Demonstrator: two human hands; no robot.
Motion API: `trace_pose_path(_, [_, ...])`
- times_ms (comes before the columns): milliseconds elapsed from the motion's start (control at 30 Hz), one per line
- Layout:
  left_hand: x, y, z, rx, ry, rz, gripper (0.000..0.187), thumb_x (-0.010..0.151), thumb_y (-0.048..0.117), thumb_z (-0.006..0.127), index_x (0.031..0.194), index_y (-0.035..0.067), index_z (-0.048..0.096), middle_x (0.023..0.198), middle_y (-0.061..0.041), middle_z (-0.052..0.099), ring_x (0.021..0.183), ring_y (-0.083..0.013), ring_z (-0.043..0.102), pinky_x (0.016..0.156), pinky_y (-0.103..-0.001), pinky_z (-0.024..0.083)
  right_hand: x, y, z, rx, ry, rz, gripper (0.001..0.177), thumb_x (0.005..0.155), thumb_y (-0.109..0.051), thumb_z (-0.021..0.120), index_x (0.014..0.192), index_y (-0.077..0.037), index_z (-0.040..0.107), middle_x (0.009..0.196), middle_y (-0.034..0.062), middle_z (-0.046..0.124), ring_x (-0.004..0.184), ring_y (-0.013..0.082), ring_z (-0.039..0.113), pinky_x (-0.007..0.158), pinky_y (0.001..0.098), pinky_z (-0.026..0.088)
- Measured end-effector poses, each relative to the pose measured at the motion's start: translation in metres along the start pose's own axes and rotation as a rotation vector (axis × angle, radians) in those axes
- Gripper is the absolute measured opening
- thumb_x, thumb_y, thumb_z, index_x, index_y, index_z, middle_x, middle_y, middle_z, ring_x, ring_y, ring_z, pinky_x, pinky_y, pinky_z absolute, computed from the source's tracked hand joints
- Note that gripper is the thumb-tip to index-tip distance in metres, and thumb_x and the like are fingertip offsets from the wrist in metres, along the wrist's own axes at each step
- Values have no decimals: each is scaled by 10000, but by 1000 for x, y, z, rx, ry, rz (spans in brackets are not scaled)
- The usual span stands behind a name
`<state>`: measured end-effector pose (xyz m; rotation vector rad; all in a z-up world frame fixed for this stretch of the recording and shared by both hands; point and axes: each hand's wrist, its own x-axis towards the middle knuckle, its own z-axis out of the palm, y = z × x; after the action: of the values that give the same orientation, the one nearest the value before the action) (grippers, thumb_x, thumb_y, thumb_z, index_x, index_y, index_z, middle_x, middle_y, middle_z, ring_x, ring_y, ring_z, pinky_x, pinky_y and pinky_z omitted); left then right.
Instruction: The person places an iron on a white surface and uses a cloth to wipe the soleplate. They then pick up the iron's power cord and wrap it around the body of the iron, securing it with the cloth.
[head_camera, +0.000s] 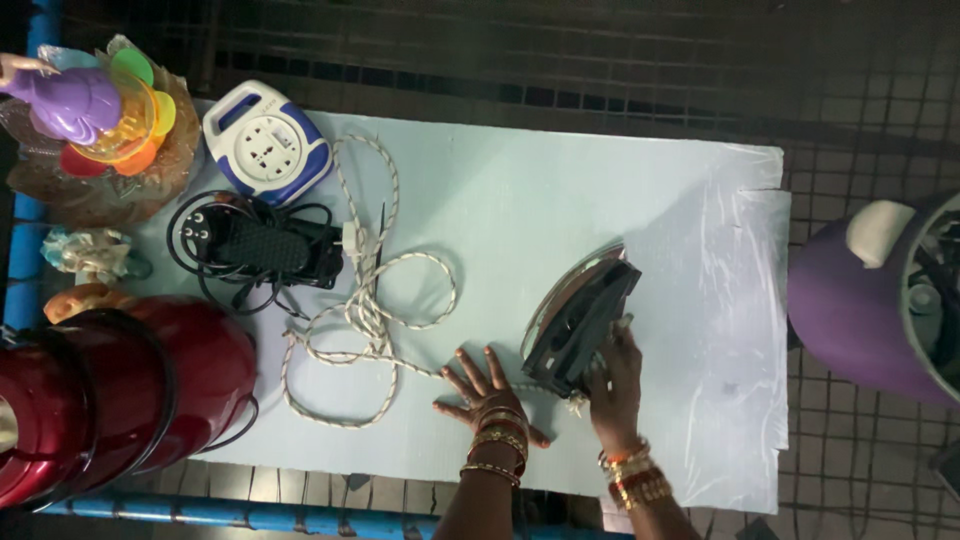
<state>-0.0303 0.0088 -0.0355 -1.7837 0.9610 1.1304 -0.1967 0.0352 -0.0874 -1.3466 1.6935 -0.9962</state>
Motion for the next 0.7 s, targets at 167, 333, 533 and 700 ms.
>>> trace_pose_path(167, [4,2,2,12,10,-6,1822,413,643,996,1572,222,-345,1619,-264,-401,1486,-546,-303,1077,-859,49,68,16,14,-152,161,-222,352,1037,-37,537,1385,-72,572,1525,136,501,1358,334,564,1122,413,501])
trace_pose_path(333, [3,1,2,-17,8,-6,1842,402,628,1011,1575,229,-352,1611,-246,-425,1478,-534,-330,1077,-858,24,25,11,19,-153,75,-122,577,899,32,470,1470,-32,521,1530,229,435,1424,406,423,1193,483,347])
trace_pose_path(533, [-2,2,1,-15,27,-6,1818,401,662,989,1580,229,-327,1605,-261,-429,1472,-538,-335,1079,-863,16,-5,6,5,-116,24,-139,450,1006,-86,488,1451,-42,530,1523,235,417,1425,402,411,1195,469,336])
trace_pose_path(700, [1,3,3,1,21,-23,1828,402,638,999,1586,231,-332,1602,-263,-421,1471,-532,-333,1077,-863,24,74,23,23,41,187,-175,426,1052,-85,439,1476,-74,484,1503,215,409,1405,373,461,1172,448,419])
